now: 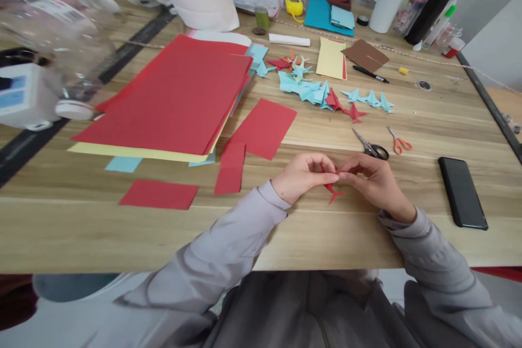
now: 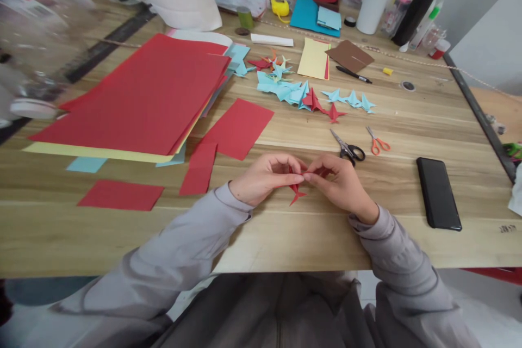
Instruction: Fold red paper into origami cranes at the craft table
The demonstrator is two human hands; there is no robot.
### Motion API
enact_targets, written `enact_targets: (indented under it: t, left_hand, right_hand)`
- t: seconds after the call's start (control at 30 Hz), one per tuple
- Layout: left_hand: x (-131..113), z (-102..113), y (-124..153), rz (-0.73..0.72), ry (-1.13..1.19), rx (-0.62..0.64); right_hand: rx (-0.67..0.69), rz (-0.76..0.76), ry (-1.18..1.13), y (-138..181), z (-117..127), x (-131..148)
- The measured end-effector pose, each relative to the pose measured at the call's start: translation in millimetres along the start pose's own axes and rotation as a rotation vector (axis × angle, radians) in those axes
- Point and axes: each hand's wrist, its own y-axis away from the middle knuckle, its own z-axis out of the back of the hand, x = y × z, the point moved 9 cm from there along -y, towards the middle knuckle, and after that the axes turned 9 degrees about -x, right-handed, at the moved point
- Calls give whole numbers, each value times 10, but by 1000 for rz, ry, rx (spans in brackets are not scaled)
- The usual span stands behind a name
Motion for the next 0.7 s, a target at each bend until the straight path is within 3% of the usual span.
enact_targets:
  t: [0.27, 0.47, 0.7]
  left_hand:
    - [119, -67, 48, 189, 163, 73]
    - [126, -88, 70, 253, 213, 102]
    - [96, -82, 76, 224, 200, 119]
  right_hand:
    - [5, -41, -155, -4, -6, -22]
    - [-67, 142, -21, 1, 72, 170]
    - [34, 93, -35, 23, 0, 153]
